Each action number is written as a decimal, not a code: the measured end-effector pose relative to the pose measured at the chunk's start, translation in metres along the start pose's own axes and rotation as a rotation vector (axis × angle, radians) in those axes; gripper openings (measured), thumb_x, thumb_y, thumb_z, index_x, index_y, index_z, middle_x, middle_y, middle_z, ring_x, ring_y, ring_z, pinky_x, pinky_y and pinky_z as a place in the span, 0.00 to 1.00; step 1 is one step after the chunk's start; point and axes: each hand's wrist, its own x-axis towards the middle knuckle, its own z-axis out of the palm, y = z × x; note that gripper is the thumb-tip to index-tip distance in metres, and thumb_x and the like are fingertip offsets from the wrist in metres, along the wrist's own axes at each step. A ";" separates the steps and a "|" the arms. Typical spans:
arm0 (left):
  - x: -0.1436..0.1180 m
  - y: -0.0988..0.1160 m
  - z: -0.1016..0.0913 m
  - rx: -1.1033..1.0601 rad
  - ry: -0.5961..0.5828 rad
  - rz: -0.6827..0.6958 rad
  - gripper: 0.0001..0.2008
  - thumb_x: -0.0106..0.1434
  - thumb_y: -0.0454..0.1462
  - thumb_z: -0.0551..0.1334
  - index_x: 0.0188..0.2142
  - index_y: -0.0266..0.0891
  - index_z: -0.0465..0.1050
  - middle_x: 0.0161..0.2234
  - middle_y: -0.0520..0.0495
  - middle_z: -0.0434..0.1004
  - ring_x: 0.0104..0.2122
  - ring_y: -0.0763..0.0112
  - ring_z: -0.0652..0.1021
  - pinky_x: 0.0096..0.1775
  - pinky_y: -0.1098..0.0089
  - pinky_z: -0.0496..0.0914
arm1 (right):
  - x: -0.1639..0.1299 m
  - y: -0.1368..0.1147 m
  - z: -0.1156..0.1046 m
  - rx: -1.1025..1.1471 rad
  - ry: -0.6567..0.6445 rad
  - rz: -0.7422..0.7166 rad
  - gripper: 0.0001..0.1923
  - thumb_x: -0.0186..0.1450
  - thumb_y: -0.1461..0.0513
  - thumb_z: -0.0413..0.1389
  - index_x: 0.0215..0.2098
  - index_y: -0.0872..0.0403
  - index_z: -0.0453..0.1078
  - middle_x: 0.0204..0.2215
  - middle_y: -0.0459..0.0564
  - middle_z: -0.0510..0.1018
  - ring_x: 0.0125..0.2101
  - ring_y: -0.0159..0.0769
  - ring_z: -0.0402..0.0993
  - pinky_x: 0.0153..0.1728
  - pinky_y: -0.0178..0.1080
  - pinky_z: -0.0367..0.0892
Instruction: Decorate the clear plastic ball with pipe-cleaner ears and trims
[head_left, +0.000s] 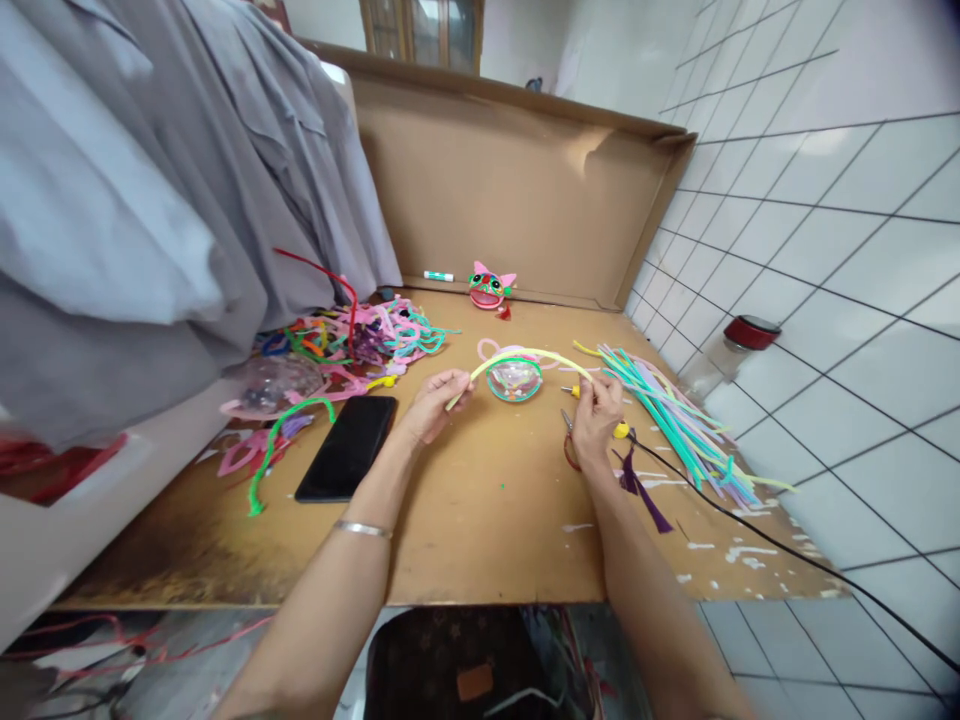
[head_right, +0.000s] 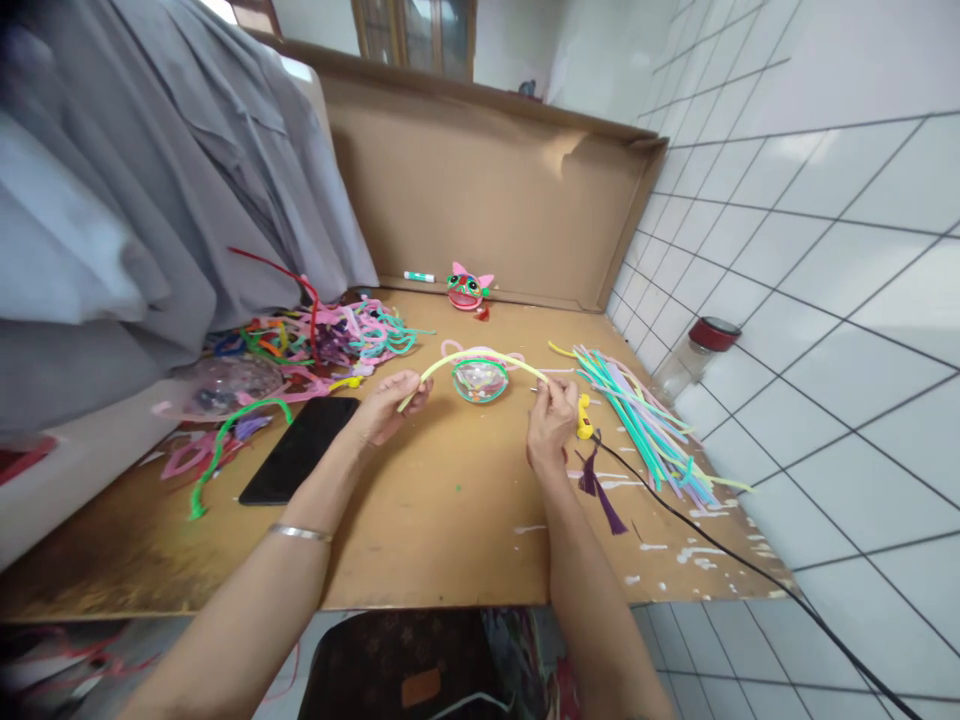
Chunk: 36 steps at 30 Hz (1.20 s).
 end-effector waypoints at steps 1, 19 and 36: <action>0.002 -0.002 -0.001 0.035 0.046 0.030 0.20 0.46 0.51 0.72 0.24 0.36 0.74 0.19 0.53 0.64 0.21 0.79 0.61 0.23 0.75 0.53 | 0.000 0.002 0.001 -0.024 -0.015 -0.004 0.20 0.69 0.52 0.47 0.28 0.54 0.72 0.31 0.50 0.68 0.35 0.38 0.67 0.39 0.40 0.62; 0.010 -0.036 -0.007 0.625 0.272 0.384 0.02 0.57 0.36 0.64 0.28 0.41 0.74 0.22 0.52 0.68 0.25 0.71 0.65 0.32 0.72 0.58 | -0.022 0.006 0.019 -0.140 -0.281 -0.013 0.11 0.65 0.54 0.46 0.35 0.52 0.63 0.26 0.49 0.72 0.27 0.39 0.65 0.32 0.39 0.58; 0.011 -0.037 0.004 0.293 0.263 0.111 0.07 0.55 0.36 0.66 0.26 0.38 0.68 0.15 0.55 0.71 0.16 0.76 0.71 0.26 0.74 0.64 | -0.025 -0.002 0.020 0.049 -0.413 -0.005 0.14 0.63 0.54 0.50 0.26 0.53 0.68 0.20 0.44 0.69 0.25 0.36 0.65 0.32 0.39 0.62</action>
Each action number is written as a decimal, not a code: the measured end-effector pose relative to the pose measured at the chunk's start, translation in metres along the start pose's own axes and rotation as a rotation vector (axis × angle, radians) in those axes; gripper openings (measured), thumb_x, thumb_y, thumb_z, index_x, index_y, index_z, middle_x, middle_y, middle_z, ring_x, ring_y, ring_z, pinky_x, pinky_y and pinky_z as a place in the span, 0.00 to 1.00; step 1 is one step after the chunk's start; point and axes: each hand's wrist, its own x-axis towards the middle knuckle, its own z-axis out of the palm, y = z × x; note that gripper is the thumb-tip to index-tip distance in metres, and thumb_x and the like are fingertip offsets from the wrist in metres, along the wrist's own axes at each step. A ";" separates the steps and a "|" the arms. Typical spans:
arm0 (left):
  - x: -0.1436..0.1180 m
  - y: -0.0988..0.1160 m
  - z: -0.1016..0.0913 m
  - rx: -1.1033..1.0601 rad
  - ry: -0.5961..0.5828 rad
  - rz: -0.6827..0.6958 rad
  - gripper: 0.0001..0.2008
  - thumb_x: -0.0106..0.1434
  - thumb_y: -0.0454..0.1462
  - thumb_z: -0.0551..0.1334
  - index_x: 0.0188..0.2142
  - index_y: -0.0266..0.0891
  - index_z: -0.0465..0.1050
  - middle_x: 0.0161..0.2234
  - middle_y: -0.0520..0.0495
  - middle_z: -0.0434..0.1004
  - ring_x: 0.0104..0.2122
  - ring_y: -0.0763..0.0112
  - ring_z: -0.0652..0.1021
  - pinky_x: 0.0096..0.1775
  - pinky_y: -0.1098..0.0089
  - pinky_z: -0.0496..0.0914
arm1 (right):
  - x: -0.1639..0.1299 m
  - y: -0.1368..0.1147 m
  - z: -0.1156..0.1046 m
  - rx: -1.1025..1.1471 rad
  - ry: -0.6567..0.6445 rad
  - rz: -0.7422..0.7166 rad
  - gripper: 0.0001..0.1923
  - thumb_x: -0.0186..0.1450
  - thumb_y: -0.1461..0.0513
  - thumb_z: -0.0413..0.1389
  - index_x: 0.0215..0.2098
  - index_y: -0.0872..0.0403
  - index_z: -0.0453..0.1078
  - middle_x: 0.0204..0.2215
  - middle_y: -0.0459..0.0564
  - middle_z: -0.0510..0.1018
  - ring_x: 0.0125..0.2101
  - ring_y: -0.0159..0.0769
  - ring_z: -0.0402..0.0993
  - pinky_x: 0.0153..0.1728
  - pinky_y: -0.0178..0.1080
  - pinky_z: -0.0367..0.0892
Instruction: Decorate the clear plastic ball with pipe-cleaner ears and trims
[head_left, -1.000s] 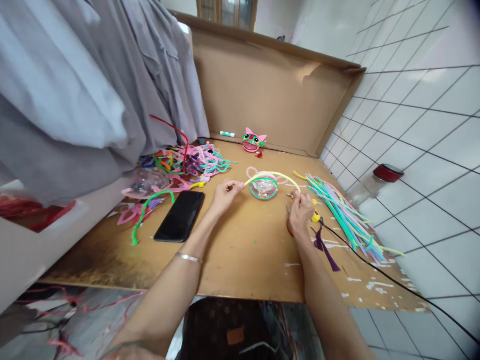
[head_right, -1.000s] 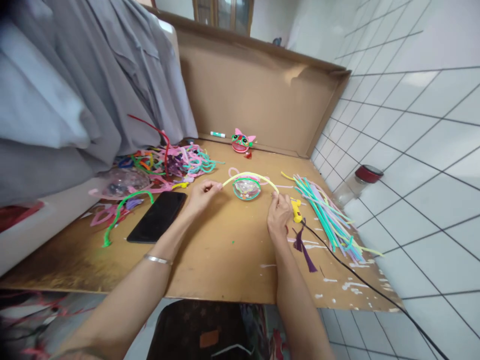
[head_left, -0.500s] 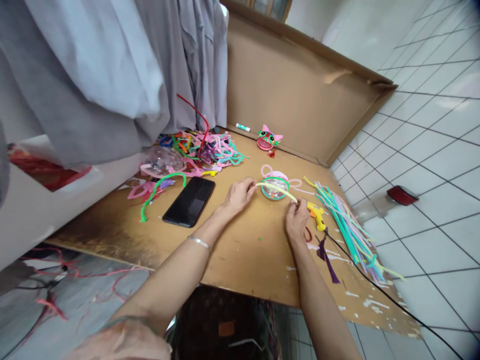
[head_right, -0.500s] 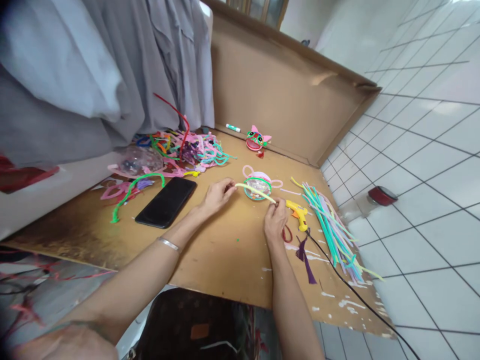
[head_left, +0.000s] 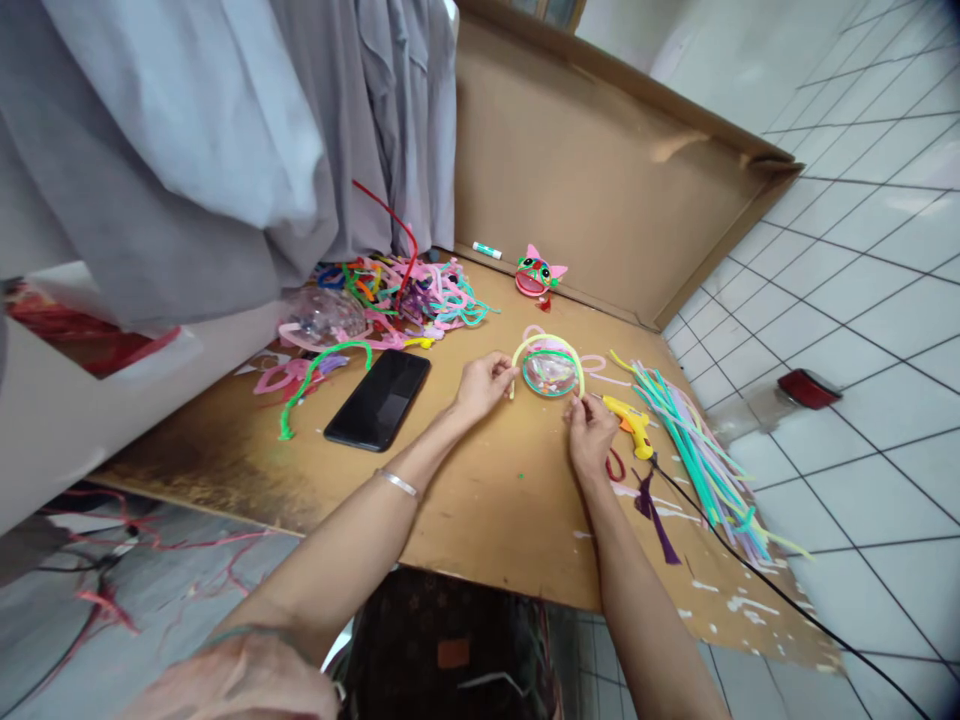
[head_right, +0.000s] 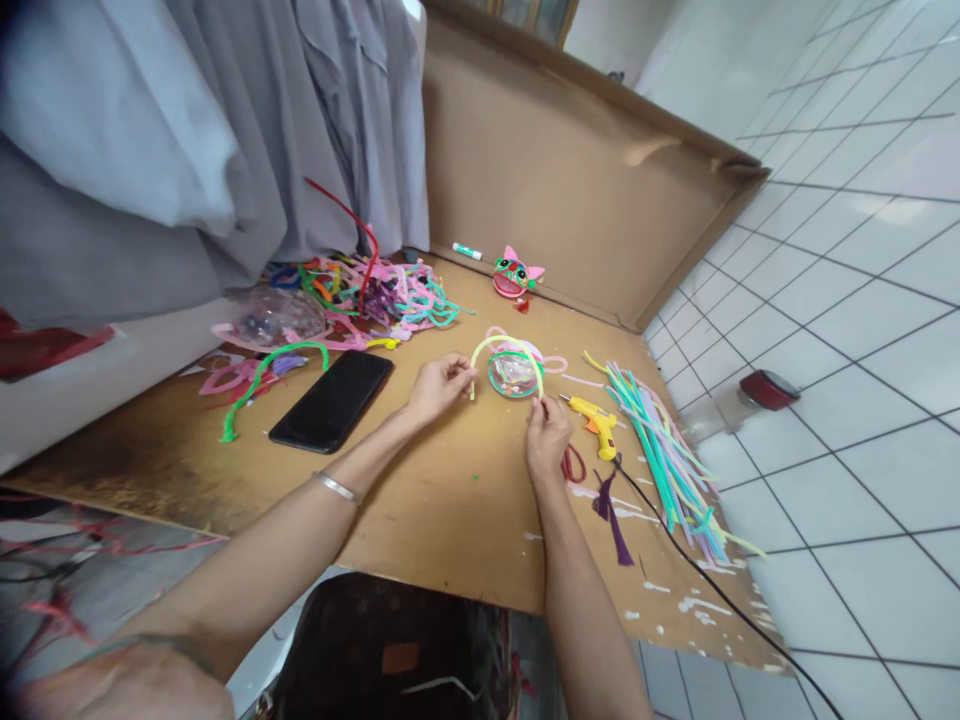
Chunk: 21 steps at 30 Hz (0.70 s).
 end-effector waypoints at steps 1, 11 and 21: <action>0.000 -0.001 0.001 -0.044 0.002 -0.042 0.08 0.55 0.36 0.66 0.26 0.38 0.68 0.15 0.55 0.71 0.16 0.76 0.71 0.25 0.74 0.64 | 0.000 -0.001 0.001 0.010 -0.009 0.002 0.13 0.63 0.55 0.50 0.27 0.54 0.70 0.21 0.45 0.70 0.25 0.36 0.66 0.32 0.39 0.63; -0.005 0.000 0.009 -0.121 -0.083 -0.179 0.13 0.52 0.41 0.70 0.25 0.37 0.68 0.16 0.54 0.72 0.15 0.77 0.71 0.23 0.75 0.66 | -0.013 -0.016 0.023 0.493 -0.107 0.301 0.14 0.53 0.54 0.59 0.35 0.53 0.68 0.22 0.40 0.70 0.21 0.30 0.70 0.24 0.35 0.68; -0.007 0.000 0.014 -0.222 -0.190 -0.190 0.20 0.47 0.47 0.73 0.26 0.35 0.69 0.19 0.53 0.74 0.18 0.79 0.71 0.25 0.76 0.66 | -0.017 -0.026 0.024 0.583 -0.284 0.417 0.16 0.50 0.52 0.65 0.27 0.54 0.70 0.18 0.44 0.76 0.18 0.28 0.72 0.21 0.31 0.68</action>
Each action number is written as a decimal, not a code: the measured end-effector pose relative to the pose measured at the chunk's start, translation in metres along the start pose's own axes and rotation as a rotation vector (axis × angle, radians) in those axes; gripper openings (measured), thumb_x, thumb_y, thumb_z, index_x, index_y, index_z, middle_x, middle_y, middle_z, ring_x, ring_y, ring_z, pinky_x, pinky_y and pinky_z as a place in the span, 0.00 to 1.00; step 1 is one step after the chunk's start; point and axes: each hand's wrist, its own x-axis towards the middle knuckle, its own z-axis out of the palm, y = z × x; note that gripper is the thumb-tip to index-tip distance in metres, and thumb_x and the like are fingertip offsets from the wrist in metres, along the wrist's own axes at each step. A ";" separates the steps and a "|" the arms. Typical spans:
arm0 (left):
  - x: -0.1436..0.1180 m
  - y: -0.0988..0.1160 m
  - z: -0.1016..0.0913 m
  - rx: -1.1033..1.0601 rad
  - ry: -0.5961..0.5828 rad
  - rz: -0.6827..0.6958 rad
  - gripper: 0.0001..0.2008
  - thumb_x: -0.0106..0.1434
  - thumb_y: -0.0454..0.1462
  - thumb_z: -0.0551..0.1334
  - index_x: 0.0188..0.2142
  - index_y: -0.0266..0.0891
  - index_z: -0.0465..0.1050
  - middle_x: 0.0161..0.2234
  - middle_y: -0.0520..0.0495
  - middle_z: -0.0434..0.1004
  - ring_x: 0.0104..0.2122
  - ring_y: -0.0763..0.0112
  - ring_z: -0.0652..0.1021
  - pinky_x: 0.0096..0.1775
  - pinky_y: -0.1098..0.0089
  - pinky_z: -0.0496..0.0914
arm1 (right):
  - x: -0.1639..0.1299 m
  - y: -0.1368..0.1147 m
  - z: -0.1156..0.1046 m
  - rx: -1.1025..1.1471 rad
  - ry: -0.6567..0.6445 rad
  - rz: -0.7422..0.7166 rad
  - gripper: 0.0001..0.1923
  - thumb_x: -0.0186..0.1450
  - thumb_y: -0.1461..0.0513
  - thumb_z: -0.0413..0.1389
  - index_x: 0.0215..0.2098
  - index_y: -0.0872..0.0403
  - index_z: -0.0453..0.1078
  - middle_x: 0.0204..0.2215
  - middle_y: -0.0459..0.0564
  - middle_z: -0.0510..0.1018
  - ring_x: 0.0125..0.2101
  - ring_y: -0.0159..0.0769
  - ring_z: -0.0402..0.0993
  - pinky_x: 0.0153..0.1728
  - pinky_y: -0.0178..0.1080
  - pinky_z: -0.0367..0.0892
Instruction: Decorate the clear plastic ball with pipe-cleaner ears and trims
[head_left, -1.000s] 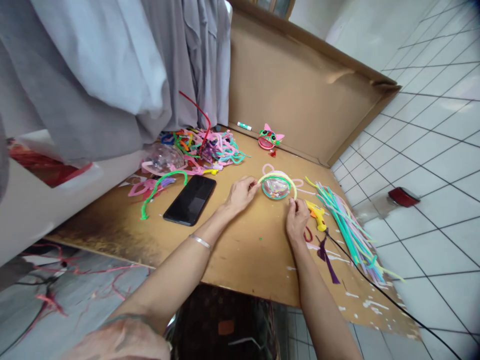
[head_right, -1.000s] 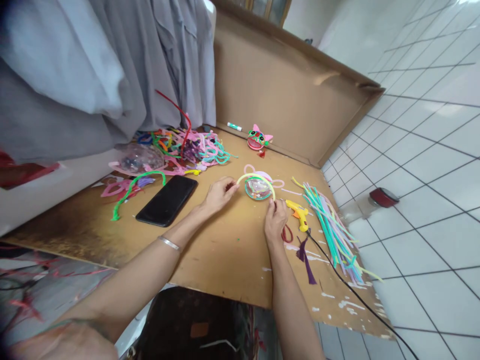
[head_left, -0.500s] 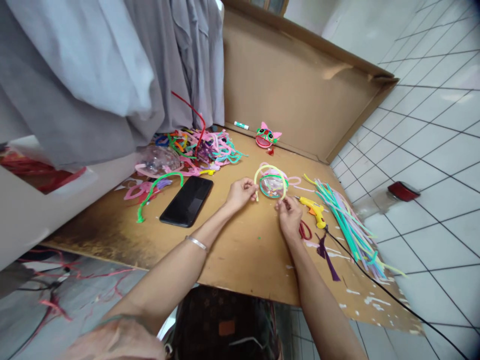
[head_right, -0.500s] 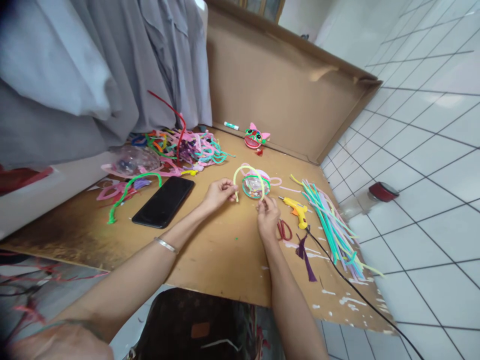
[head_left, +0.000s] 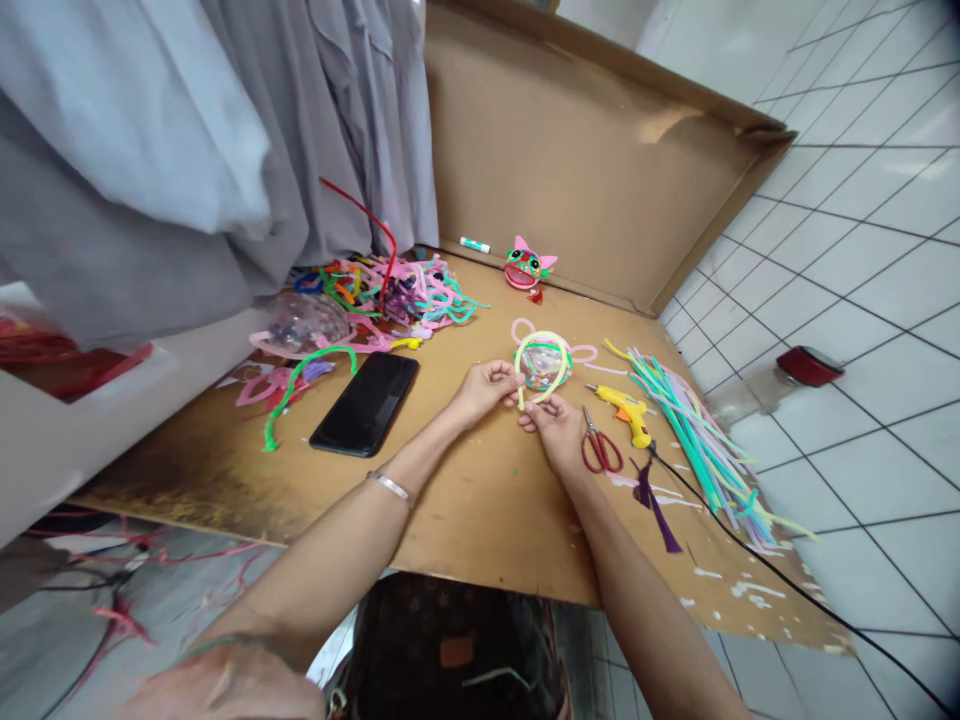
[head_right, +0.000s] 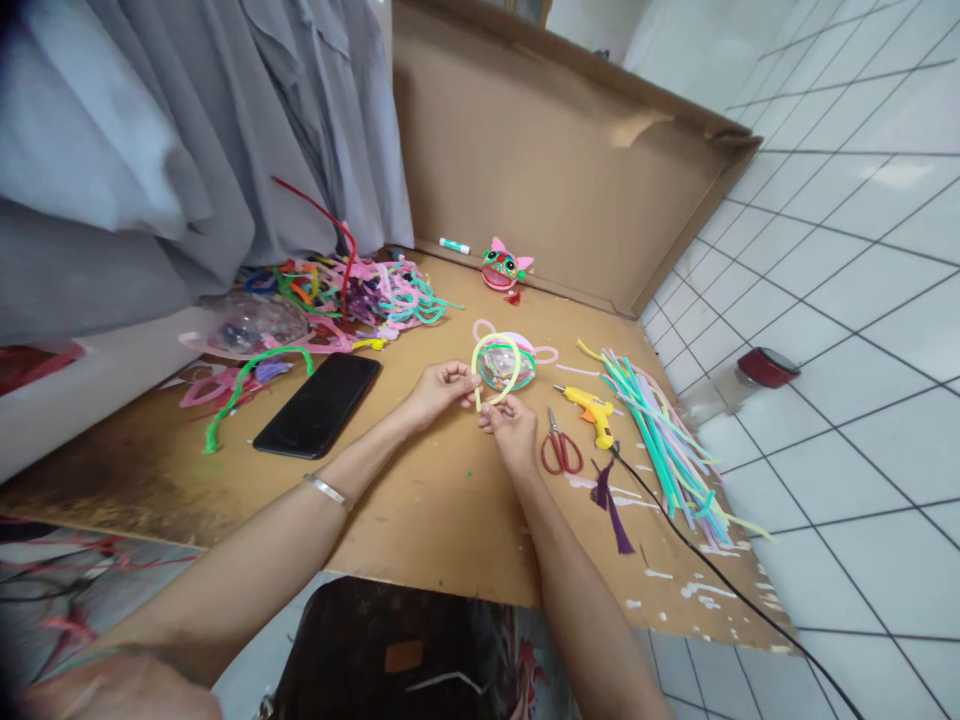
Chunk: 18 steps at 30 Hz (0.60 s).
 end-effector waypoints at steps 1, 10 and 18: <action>0.000 0.001 -0.001 -0.007 0.005 -0.008 0.21 0.47 0.47 0.73 0.27 0.35 0.69 0.19 0.53 0.74 0.18 0.79 0.71 0.25 0.76 0.66 | 0.000 -0.001 0.000 0.010 -0.013 0.016 0.16 0.50 0.52 0.65 0.27 0.55 0.71 0.18 0.44 0.76 0.17 0.28 0.72 0.21 0.31 0.68; 0.000 0.003 -0.003 -0.016 0.021 -0.009 0.21 0.47 0.47 0.74 0.27 0.34 0.69 0.19 0.53 0.73 0.18 0.80 0.71 0.25 0.77 0.67 | 0.002 0.001 -0.002 0.118 -0.059 0.106 0.18 0.47 0.52 0.67 0.28 0.54 0.71 0.21 0.45 0.78 0.21 0.30 0.75 0.22 0.31 0.69; -0.002 0.004 0.001 -0.003 0.009 0.001 0.20 0.49 0.46 0.73 0.27 0.34 0.68 0.19 0.54 0.73 0.18 0.80 0.72 0.25 0.77 0.67 | 0.001 0.001 0.001 0.121 -0.058 0.119 0.17 0.46 0.55 0.68 0.28 0.55 0.70 0.20 0.44 0.78 0.20 0.29 0.75 0.22 0.30 0.69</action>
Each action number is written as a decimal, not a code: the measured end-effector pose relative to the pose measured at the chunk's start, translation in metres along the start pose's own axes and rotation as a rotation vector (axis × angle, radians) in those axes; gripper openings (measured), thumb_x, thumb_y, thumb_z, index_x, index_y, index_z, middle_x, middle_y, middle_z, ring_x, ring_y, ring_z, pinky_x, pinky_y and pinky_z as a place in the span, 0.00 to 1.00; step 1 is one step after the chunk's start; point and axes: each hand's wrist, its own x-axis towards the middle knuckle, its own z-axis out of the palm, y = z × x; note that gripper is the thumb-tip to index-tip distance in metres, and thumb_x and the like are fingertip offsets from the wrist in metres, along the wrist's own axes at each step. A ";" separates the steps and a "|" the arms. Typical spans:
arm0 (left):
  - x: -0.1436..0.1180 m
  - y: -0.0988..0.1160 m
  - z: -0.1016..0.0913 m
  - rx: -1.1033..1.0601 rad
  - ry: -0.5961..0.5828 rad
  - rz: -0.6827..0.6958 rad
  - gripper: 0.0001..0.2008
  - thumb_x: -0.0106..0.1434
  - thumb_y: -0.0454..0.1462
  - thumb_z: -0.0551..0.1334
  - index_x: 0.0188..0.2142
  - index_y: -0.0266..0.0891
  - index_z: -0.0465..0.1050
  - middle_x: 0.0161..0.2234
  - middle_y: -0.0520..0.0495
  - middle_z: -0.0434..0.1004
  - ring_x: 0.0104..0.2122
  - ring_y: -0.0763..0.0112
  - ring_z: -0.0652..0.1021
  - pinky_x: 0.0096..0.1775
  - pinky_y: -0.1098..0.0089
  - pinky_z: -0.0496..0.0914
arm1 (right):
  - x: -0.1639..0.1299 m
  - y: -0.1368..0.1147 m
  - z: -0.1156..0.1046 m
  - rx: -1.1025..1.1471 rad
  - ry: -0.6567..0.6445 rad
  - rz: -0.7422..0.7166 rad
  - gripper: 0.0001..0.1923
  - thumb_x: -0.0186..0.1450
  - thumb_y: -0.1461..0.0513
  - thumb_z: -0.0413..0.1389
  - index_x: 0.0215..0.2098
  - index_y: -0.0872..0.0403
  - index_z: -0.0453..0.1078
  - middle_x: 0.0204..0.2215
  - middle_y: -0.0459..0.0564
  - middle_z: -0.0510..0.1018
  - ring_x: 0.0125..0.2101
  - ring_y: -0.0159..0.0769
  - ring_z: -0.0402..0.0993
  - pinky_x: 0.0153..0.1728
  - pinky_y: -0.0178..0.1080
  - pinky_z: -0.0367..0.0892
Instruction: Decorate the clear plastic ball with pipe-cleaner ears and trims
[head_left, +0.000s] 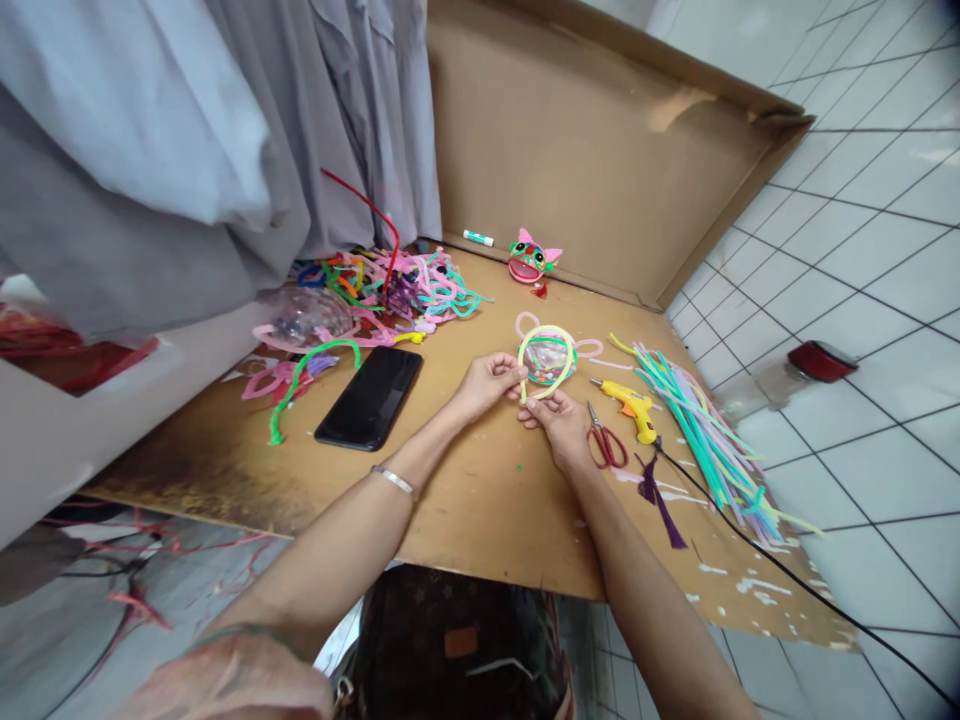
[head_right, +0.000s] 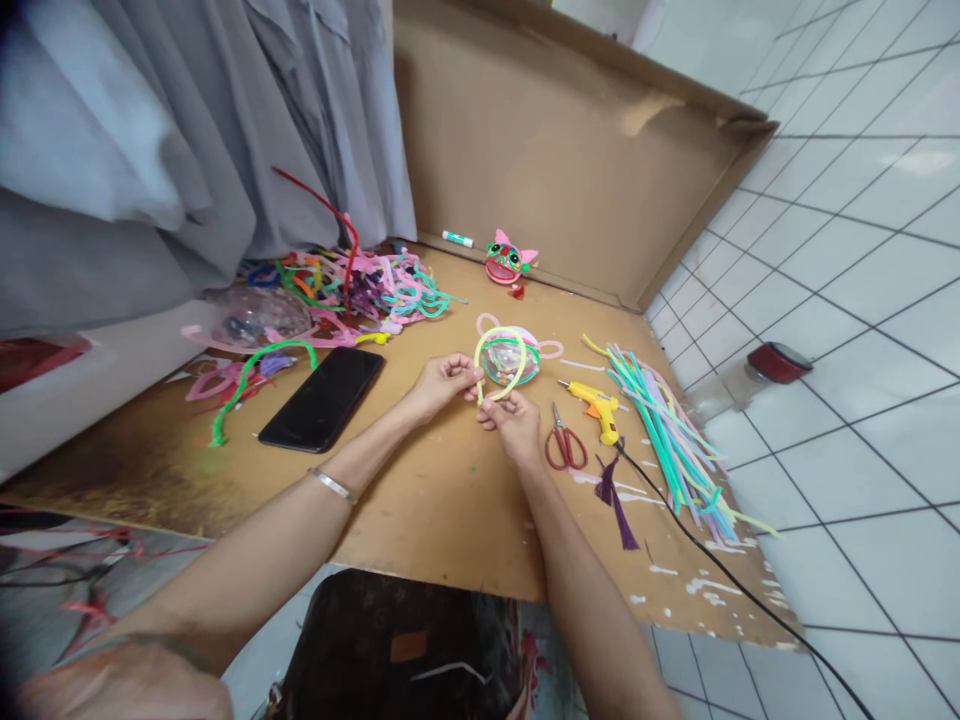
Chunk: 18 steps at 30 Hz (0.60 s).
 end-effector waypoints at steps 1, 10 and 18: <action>0.000 0.000 0.000 -0.001 0.000 0.000 0.20 0.49 0.46 0.73 0.27 0.34 0.68 0.19 0.54 0.73 0.18 0.80 0.72 0.25 0.77 0.67 | 0.000 0.000 0.000 0.004 0.000 0.002 0.17 0.46 0.55 0.68 0.28 0.55 0.70 0.20 0.44 0.77 0.20 0.29 0.75 0.22 0.30 0.69; -0.001 -0.001 0.001 -0.010 -0.018 0.018 0.21 0.47 0.47 0.73 0.27 0.34 0.68 0.19 0.54 0.73 0.18 0.80 0.72 0.26 0.76 0.67 | 0.000 0.000 0.000 0.029 0.021 -0.026 0.15 0.46 0.57 0.66 0.29 0.54 0.70 0.19 0.41 0.76 0.18 0.27 0.72 0.20 0.29 0.67; -0.002 0.000 0.004 0.013 -0.011 0.025 0.22 0.42 0.47 0.74 0.28 0.34 0.71 0.20 0.54 0.72 0.20 0.80 0.70 0.26 0.75 0.65 | 0.002 0.001 0.000 0.042 0.072 -0.105 0.23 0.47 0.59 0.65 0.41 0.53 0.69 0.17 0.37 0.72 0.17 0.27 0.70 0.21 0.31 0.67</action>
